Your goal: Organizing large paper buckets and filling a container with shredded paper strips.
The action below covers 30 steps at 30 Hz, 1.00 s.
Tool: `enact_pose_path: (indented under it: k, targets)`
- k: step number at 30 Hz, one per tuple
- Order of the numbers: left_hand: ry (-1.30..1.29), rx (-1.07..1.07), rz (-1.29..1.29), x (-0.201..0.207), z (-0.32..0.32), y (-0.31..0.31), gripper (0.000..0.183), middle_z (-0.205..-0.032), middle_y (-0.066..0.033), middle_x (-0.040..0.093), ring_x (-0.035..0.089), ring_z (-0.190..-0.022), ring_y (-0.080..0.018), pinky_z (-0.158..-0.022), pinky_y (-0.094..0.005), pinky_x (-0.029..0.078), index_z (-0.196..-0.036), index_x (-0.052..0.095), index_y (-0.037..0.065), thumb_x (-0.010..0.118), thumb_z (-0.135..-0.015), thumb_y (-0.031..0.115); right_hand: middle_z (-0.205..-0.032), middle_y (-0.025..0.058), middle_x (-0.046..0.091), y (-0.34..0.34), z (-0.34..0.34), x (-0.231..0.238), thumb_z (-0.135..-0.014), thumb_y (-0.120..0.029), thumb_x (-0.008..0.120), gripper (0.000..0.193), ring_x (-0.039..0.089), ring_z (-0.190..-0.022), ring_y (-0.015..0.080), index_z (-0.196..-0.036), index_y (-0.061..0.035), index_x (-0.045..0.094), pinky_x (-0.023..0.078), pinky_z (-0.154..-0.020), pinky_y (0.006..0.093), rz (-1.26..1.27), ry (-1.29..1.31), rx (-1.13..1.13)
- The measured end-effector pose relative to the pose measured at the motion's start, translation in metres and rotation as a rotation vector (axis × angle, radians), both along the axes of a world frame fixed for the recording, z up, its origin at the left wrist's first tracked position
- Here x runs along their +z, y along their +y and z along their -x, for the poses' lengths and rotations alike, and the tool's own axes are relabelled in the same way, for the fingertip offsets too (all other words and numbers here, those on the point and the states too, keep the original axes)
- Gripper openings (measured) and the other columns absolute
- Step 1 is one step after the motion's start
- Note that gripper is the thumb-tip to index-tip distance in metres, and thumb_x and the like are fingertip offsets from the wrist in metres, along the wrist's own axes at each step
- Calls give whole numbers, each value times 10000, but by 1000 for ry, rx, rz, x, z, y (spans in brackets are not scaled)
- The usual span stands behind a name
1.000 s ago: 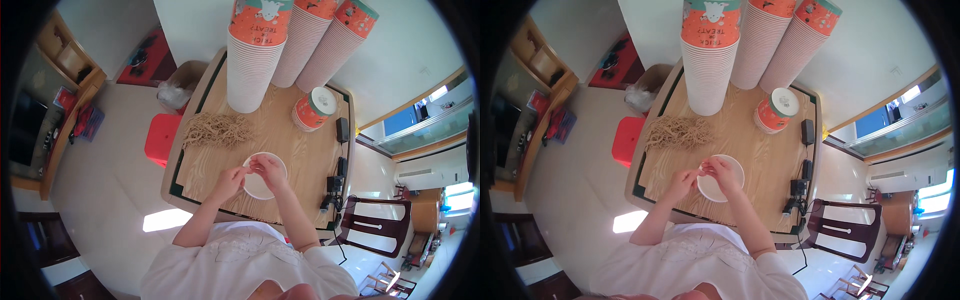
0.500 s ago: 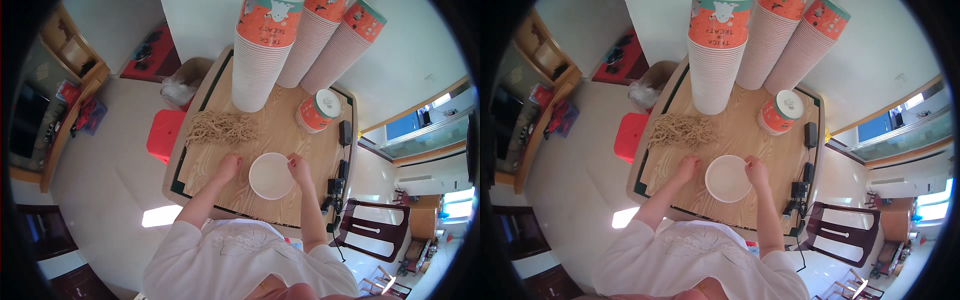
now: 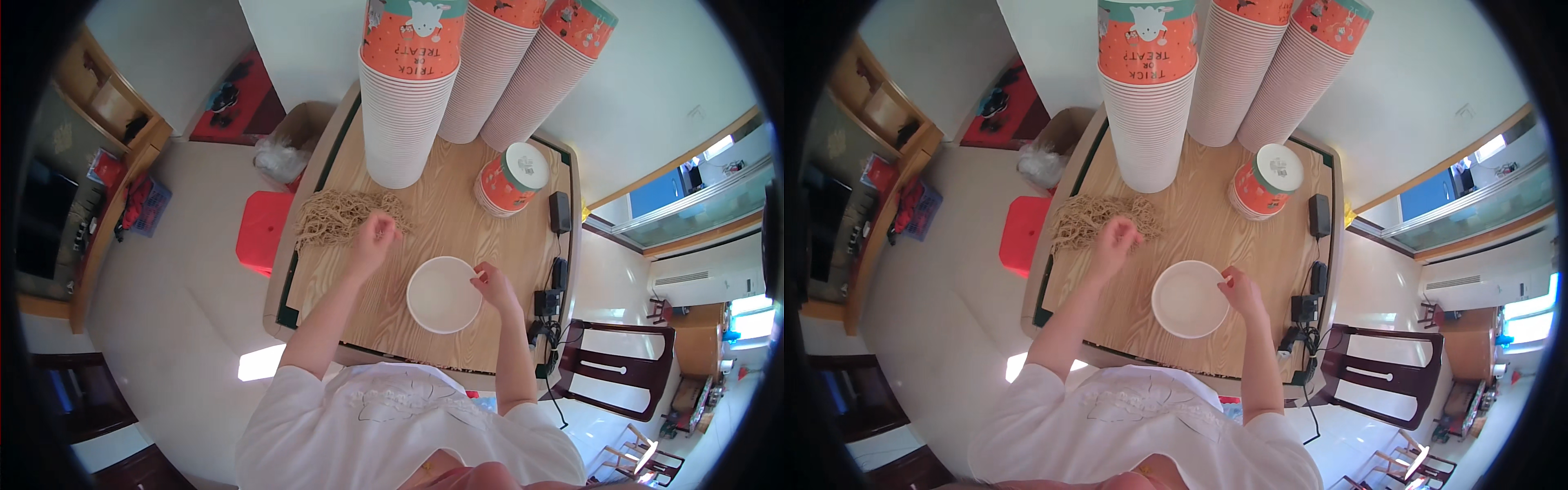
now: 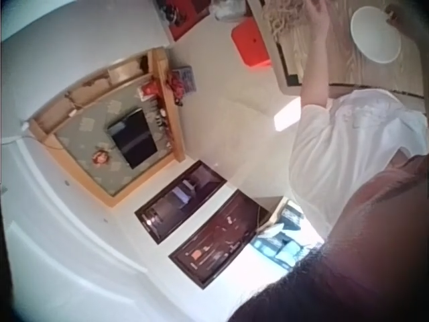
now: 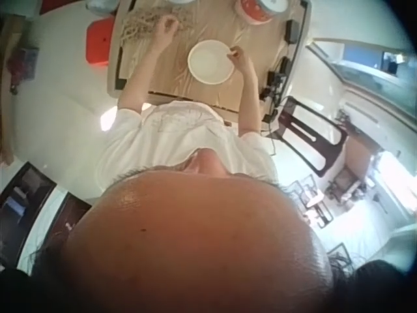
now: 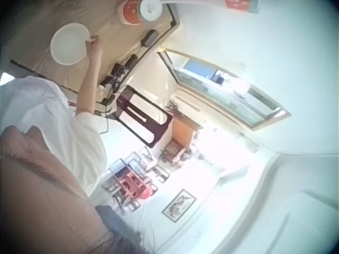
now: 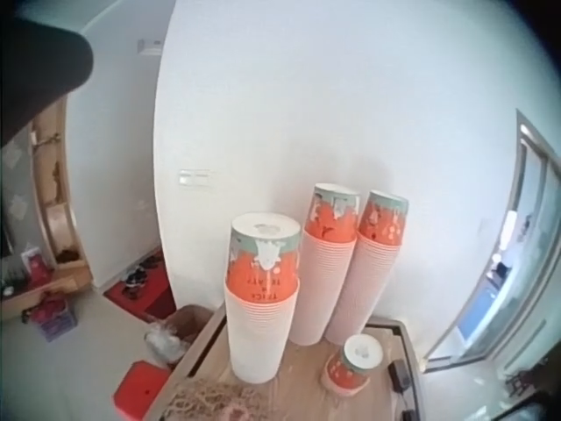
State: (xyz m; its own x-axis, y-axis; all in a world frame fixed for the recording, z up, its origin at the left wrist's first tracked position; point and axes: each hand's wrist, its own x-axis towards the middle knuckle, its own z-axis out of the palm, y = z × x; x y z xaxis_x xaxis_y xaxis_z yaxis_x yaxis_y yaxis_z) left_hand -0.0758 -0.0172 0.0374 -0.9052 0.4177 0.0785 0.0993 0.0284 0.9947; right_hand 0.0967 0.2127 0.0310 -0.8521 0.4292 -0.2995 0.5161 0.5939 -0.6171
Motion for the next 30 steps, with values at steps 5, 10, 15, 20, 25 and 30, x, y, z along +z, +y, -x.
enact_pose_path:
  k: [5, 10, 15, 20, 25, 30]
  targets:
    - [58, 139, -363, 147, 17, -30, 43, -676, 9, 491, 458, -580, -47, -528, -173, 379, -909, 472, 66, 468, -868, 78, -622, 94, 578, -3, -1, -10, -704, -128, 625, 293, 588, -614, 190, -971, -52, 532, 451, -567, 319, 9, -86, 96]
    - [332, 209, -497, 227, -8, -59, 51, -685, 20, 481, 439, -581, -32, -510, -158, 361, -892, 481, 65, 481, -847, 41, -795, 113, 595, -13, 3, 15, -708, -99, 632, 300, 594, -712, 196, -988, -62, 532, 463, -630, 312, 6, -40, 40]
    - [96, -183, 46, 177, -32, -45, 61, -704, -2, 543, 505, -592, -70, -545, -207, 418, -874, 521, 45, 519, -815, 29, -994, 95, 575, -45, 17, 65, -744, -45, 624, 390, 583, -820, 163, -1111, -68, 495, 468, -723, 281, 409, 418, 73]
    - [-13, -452, 230, 83, -79, -39, 69, -717, -25, 589, 560, -646, -91, -577, -228, 443, -876, 539, 27, 542, -808, 38, -896, 72, 590, -110, 22, 73, -798, -51, 586, 434, 567, -746, 106, -1206, -37, 435, 470, -678, 243, 917, 348, 383]
    - [-330, -263, 51, 58, -86, -52, 137, -766, -49, 606, 567, -664, -86, -579, -212, 450, -956, 546, 20, 524, -821, 21, -730, 43, 602, -101, 14, 67, -831, -108, 549, 194, 549, -644, 93, -1001, -27, 594, 451, -587, 239, 801, 88, 311]
    - [-382, -288, 168, 51, -88, -76, 205, -756, -51, 608, 541, -607, -79, -552, -207, 444, -1023, 545, 34, 530, -819, 29, -679, 58, 607, -91, 7, 63, -797, -122, 572, 136, 560, -607, 123, -882, -36, 634, 445, -570, 253, 509, 17, 394]
